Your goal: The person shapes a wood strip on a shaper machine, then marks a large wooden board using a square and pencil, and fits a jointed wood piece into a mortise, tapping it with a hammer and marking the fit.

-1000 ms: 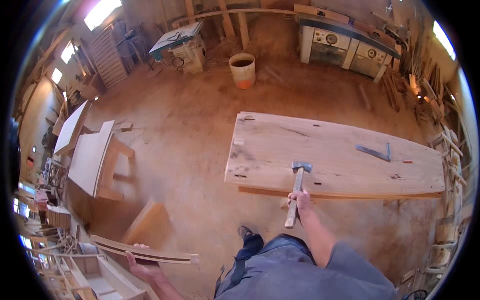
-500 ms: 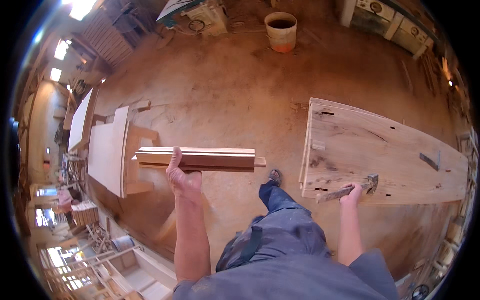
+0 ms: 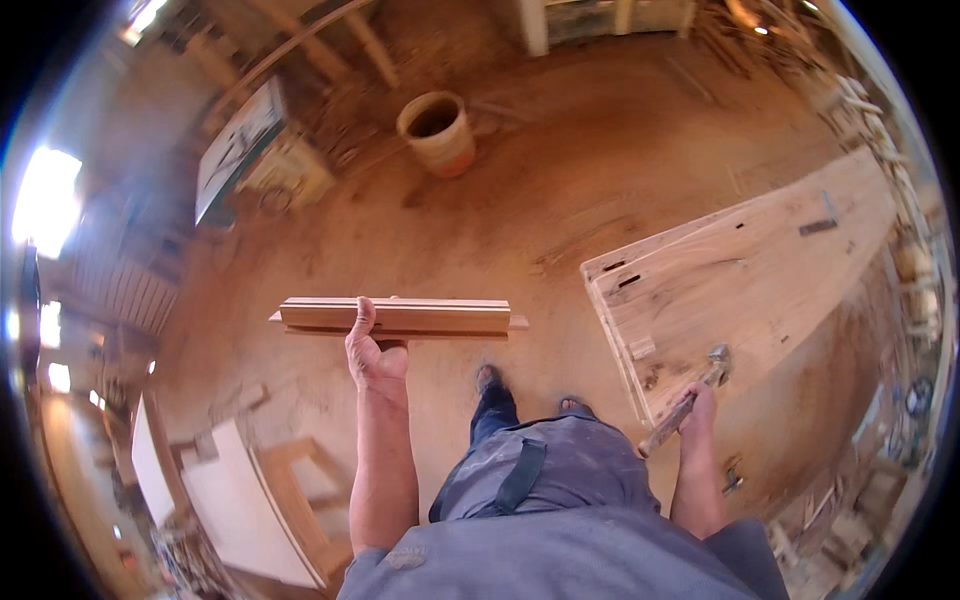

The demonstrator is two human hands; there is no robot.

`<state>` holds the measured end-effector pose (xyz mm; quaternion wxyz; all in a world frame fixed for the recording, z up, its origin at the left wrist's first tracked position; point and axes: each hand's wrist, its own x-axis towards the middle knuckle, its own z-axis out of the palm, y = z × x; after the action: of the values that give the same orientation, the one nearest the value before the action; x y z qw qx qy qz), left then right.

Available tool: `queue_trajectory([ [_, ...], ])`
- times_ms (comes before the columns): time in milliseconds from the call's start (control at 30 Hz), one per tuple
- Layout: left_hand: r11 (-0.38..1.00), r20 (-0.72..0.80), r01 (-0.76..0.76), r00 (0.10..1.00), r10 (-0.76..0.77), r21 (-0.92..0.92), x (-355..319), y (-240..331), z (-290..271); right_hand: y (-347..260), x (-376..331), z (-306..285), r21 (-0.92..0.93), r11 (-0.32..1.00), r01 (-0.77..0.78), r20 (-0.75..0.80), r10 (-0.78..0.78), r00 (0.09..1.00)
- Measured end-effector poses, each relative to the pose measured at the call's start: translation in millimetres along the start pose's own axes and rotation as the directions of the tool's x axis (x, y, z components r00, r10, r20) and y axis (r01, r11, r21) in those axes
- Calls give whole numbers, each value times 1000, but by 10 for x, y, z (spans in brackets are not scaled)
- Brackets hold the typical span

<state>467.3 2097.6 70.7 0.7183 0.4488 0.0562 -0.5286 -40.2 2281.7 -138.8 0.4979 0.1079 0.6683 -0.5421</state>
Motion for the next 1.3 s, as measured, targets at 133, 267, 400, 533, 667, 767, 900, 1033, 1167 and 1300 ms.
queue_trajectory([
  [133,962,60,155,983,-173,227,604,-272,669,375,-159,-18,57,998,-21,-31,23,999],
  [267,891,383,138,867,-320,433,1136,-690,1260,778,-239,-7,103,988,-117,-48,123,991],
  [400,877,613,71,689,-387,474,910,-1243,2115,559,-715,520,144,984,-107,-142,128,982],
  [533,658,591,-81,532,-606,749,862,-1987,2890,378,-778,732,409,911,-63,-149,134,980],
  [667,548,618,-286,402,-676,786,505,-2766,3591,344,-683,839,509,860,-48,-163,151,975],
  [767,550,637,-348,230,-735,760,332,-3492,4043,313,-695,985,547,837,18,-200,110,974],
  [900,481,589,-506,68,-806,716,-65,-4386,4578,237,-657,1134,588,806,77,-267,103,958],
  [1033,479,534,-550,-69,-843,685,-284,-5211,4842,176,-650,1348,601,792,110,-354,140,925],
  [1167,457,436,-535,-176,-883,710,-309,-5947,4908,39,-735,1682,597,788,152,-471,191,861],
  [1300,419,363,-559,-216,-907,715,-291,-6369,5039,143,-713,2116,569,816,100,-541,279,794],
])
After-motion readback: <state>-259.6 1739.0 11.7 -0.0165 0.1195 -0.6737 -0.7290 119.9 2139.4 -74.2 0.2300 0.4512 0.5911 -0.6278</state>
